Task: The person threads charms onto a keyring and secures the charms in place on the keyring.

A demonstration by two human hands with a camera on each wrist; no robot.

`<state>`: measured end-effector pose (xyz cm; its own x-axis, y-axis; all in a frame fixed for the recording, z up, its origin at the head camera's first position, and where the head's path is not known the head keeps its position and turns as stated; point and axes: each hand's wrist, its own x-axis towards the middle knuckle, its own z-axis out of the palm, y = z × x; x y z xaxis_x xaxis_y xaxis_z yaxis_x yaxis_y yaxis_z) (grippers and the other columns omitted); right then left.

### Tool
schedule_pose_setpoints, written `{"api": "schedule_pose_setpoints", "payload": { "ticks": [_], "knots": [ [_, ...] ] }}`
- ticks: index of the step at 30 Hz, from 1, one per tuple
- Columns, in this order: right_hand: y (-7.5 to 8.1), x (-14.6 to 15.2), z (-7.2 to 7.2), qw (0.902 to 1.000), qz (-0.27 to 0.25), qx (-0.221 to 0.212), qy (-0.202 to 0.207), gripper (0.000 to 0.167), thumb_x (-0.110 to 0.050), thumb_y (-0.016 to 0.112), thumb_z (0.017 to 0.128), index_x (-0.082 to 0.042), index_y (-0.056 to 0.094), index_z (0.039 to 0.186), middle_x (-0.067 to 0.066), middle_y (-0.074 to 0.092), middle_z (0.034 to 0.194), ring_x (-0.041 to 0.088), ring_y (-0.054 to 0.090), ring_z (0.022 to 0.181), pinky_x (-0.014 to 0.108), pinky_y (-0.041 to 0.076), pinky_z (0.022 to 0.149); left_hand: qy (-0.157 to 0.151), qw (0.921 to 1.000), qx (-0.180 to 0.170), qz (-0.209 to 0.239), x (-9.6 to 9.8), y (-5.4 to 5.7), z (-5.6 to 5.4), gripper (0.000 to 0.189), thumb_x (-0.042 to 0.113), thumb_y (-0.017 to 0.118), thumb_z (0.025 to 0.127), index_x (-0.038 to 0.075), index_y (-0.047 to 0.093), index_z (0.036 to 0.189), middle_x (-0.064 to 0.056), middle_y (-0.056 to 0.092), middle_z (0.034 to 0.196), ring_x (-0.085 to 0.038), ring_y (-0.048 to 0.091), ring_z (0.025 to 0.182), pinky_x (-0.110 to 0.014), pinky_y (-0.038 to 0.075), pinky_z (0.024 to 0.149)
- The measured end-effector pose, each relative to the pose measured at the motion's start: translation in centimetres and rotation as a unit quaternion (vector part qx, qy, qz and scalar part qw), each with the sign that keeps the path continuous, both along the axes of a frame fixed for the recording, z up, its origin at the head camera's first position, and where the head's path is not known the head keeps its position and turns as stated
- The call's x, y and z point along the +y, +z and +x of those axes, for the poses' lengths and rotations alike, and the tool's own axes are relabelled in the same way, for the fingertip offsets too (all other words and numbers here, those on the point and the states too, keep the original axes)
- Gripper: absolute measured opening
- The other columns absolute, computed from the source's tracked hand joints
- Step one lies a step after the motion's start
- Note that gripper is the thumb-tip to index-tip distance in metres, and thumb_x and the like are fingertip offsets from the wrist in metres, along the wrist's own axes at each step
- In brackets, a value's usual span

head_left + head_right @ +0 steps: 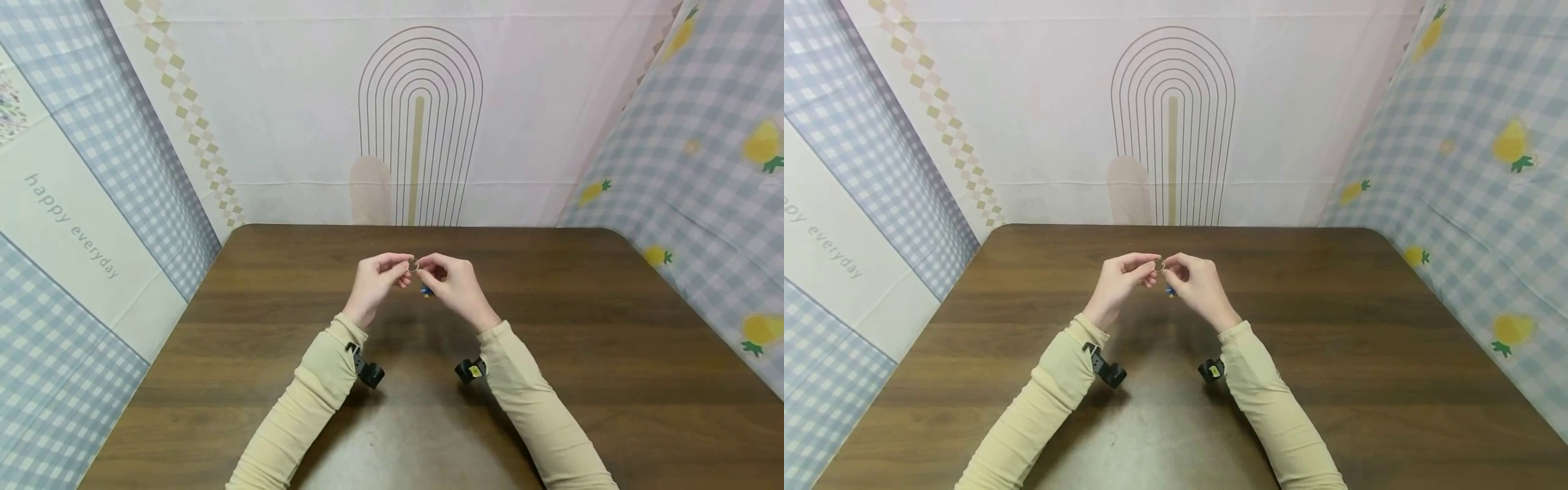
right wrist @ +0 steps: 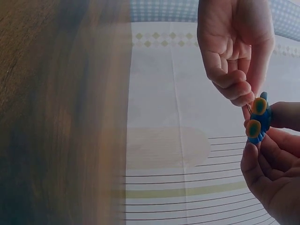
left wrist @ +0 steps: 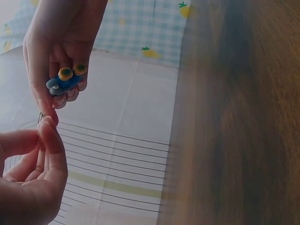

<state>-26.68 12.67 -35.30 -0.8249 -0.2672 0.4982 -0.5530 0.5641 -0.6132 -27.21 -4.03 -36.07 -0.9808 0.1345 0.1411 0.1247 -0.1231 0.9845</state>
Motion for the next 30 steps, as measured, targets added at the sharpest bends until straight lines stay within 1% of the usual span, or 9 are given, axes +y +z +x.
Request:
{"api": "schedule_pose_setpoints", "payload": {
  "ticks": [2,5,7,10,14,18,24,27,30],
  "knots": [
    [0.02,-0.01,-0.01,1.0,-0.004,-0.002,0.0,0.011,-0.009,0.065,0.09,-0.002,0.07,0.098,0.007,0.067,0.074,0.012,0.055,0.061,0.019,0.044,0.054,-0.007,0.9999,-0.006,0.004,0.0,0.02,0.03,0.023,0.007,0.061,0.094,-0.005,0.066,0.113,-0.001,0.067,0.078,-0.008,0.063,0.067,-0.027,0.057,0.07],
    [-0.06,0.05,-0.02,0.9999,-0.011,-0.006,-0.003,0.012,-0.007,0.065,0.09,-0.001,0.07,0.1,0.009,0.067,0.074,0.012,0.055,0.061,0.019,0.044,0.054,-0.029,0.9995,-0.012,0.003,0.12,0.0,0.11,0.026,0.008,0.06,0.095,-0.004,0.064,0.118,-0.002,0.068,0.086,-0.008,0.065,0.072,-0.038,0.057,0.079],
    [-0.14,0.08,-0.03,0.9998,-0.015,-0.01,-0.006,0.013,-0.006,0.065,0.09,0.0,0.07,0.101,0.01,0.067,0.075,0.012,0.055,0.062,0.019,0.044,0.054,-0.038,0.9992,-0.015,0.0,0.26,-0.04,0.17,0.028,0.007,0.06,0.095,-0.003,0.062,0.121,-0.003,0.068,0.09,-0.008,0.065,0.074,-0.041,0.057,0.083],
    [-0.22,0.07,-0.03,0.9997,-0.018,-0.013,-0.008,0.014,-0.005,0.065,0.09,0.0,0.07,0.102,0.011,0.067,0.077,0.013,0.056,0.063,0.018,0.045,0.056,-0.03,0.9995,-0.011,0.002,0.52,-0.12,0.22,0.03,0.004,0.06,0.094,-0.001,0.06,0.123,-0.003,0.07,0.09,-0.009,0.065,0.073,-0.034,0.059,0.079],
    [-0.24,0.06,-0.05,0.9996,-0.021,-0.015,-0.008,0.014,-0.004,0.065,0.089,0.0,0.07,0.102,0.011,0.068,0.076,0.013,0.056,0.063,0.018,0.045,0.056,-0.001,0.9999,0.003,0.013,0.76,-0.22,0.19,0.027,0.002,0.061,0.093,-0.001,0.061,0.119,-0.003,0.07,0.083,-0.01,0.065,0.07,-0.024,0.058,0.069],
    [-0.15,0.03,-0.01,0.9996,-0.018,-0.019,-0.007,0.013,-0.005,0.065,0.089,0.0,0.07,0.1,0.011,0.068,0.076,0.013,0.056,0.063,0.018,0.045,0.056,0.007,0.9998,0.016,0.011,0.73,-0.36,0.07,0.022,0.002,0.06,0.094,-0.004,0.064,0.114,-0.009,0.07,0.085,-0.009,0.065,0.068,-0.031,0.059,0.072],
    [0.13,-0.07,0.16,0.9997,-0.002,-0.024,0.001,0.011,-0.008,0.066,0.09,-0.002,0.07,0.098,0.009,0.068,0.076,0.013,0.056,0.063,0.019,0.045,0.055,-0.002,0.9997,0.017,0.017,0.21,-0.35,0.04,0.024,0.003,0.059,0.094,-0.008,0.065,0.114,-0.001,0.067,0.075,-0.009,0.065,0.064,-0.026,0.058,0.066],
    [0.17,-0.04,0.14,0.9997,0.003,-0.024,0.002,0.012,-0.01,0.065,0.091,-0.002,0.07,0.099,0.008,0.068,0.075,0.012,0.056,0.062,0.019,0.045,0.055,-0.012,0.9997,0.007,0.018,0.12,-0.22,0.05,0.026,0.005,0.06,0.094,-0.009,0.063,0.117,0.001,0.066,0.074,-0.009,0.064,0.063,-0.024,0.057,0.064],
    [0.14,0.08,0.1,0.9998,0.002,-0.018,-0.002,0.014,-0.009,0.065,0.091,0.0,0.07,0.1,0.009,0.069,0.076,0.012,0.056,0.062,0.019,0.045,0.055,-0.025,0.9995,-0.008,0.017,0.26,-0.02,0.17,0.029,0.007,0.06,0.095,-0.005,0.062,0.121,0.002,0.067,0.076,-0.008,0.064,0.065,-0.024,0.057,0.066]
  ]
}}
